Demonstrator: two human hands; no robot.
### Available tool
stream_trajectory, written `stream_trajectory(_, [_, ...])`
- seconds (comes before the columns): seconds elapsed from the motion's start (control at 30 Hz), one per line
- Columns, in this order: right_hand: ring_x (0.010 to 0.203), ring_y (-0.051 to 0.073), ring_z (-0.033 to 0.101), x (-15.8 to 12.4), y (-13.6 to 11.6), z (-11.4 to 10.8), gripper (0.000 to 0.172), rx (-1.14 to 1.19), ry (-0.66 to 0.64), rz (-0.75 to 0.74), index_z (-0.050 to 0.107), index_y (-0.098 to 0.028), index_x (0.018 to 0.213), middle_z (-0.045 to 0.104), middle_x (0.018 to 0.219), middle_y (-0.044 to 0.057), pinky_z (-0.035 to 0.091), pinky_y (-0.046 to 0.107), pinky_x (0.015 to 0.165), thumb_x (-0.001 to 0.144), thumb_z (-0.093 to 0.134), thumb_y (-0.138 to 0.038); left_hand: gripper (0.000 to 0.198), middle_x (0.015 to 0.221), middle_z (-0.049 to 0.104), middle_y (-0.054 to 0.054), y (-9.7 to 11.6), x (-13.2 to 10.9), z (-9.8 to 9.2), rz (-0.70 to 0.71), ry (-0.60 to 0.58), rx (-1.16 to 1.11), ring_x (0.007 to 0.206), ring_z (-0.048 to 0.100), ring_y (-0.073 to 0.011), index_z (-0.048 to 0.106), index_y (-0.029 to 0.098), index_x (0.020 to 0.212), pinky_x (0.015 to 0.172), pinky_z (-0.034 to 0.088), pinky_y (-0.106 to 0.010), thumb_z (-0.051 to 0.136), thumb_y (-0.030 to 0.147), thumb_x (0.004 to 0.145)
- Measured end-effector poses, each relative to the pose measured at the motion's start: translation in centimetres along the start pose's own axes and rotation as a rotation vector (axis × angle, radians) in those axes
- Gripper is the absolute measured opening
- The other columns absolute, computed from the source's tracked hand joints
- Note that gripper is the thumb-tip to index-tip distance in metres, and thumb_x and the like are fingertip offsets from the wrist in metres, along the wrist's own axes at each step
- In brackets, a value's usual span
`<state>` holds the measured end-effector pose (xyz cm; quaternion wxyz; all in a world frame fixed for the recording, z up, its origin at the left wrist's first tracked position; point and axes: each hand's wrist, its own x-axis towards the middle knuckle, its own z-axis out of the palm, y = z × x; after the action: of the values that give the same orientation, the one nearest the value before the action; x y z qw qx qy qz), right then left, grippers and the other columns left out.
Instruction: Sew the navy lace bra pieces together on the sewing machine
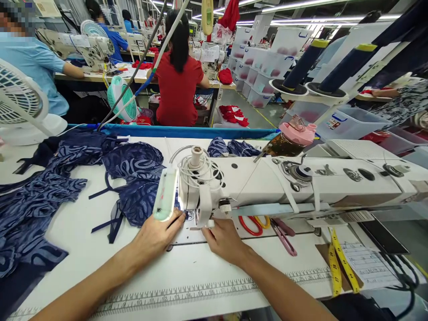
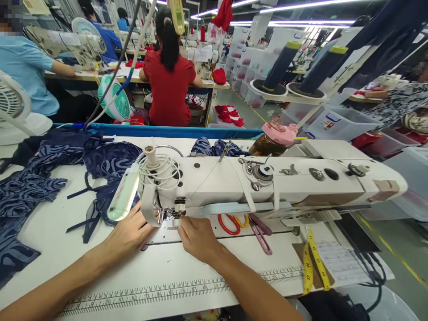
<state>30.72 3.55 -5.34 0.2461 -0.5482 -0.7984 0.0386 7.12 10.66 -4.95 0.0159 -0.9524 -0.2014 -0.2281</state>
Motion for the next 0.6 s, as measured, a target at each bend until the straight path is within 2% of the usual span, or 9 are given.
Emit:
stream_trajectory(0.1, [0.047, 0.012, 0.046, 0.4, -0.1, -0.2, 0.033, -0.011, -0.014, -0.027, 0.06, -0.019, 0.07, 0.056, 0.055, -0.001, 0.025, 0.027, 0.05, 0.095, 0.039, -0.018, 0.036, 0.108, 0.069, -0.014, 0.5, -0.4, 0.0, -0.034, -0.002, -0.052, 0.101, 0.065, -0.022, 0.06, 0.012, 0.118, 0.102, 0.045, -0.05, 0.043, 0.0, 0.088])
stream_trajectory(0.2, [0.058, 0.014, 0.056, 0.8, -0.2, -0.2, 0.03, -0.015, -0.031, -0.088, 0.07, -0.019, 0.093, 0.067, 0.07, 0.002, 0.033, 0.025, 0.054, 0.097, 0.04, -0.02, 0.034, 0.109, 0.07, -0.013, 0.5, -0.3, -0.2, -0.036, 0.021, -0.095, 0.104, 0.065, -0.0211, 0.062, 0.013, 0.116, 0.109, 0.039, -0.053, 0.045, 0.002, 0.089])
stream_trajectory(0.3, [0.063, 0.013, 0.059, 1.1, -0.3, 0.2, 0.03, -0.053, -0.007, -0.122, 0.068, -0.021, 0.114, 0.071, 0.079, 0.004, 0.036, 0.023, 0.057, 0.098, 0.043, -0.02, 0.034, 0.11, 0.071, -0.012, 0.4, -0.2, -0.4, -0.009, 0.025, -0.059, 0.105, 0.065, -0.0212, 0.064, 0.013, 0.111, 0.113, 0.032, -0.058, 0.044, 0.0, 0.087])
stream_trajectory(0.47, [0.056, 0.012, 0.053, 1.2, -0.6, 0.8, 0.031, -0.145, 0.033, -0.155, 0.066, -0.021, 0.117, 0.069, 0.071, 0.001, 0.033, 0.024, 0.053, 0.096, 0.043, -0.017, 0.036, 0.11, 0.071, -0.013, 0.3, -0.2, -0.3, 0.023, 0.026, -0.032, 0.106, 0.064, -0.023, 0.064, 0.012, 0.11, 0.11, 0.037, -0.061, 0.045, -0.003, 0.084])
stream_trajectory(0.6, [0.055, 0.012, 0.052, 1.1, -0.8, 0.4, 0.032, -0.125, 0.066, -0.217, 0.068, -0.019, 0.112, 0.065, 0.064, 0.0, 0.034, 0.024, 0.052, 0.094, 0.042, -0.012, 0.035, 0.11, 0.07, -0.011, 0.3, -0.2, -0.4, -0.041, 0.035, -0.131, 0.104, 0.064, -0.0213, 0.064, 0.014, 0.113, 0.111, 0.033, -0.064, 0.045, -0.001, 0.087])
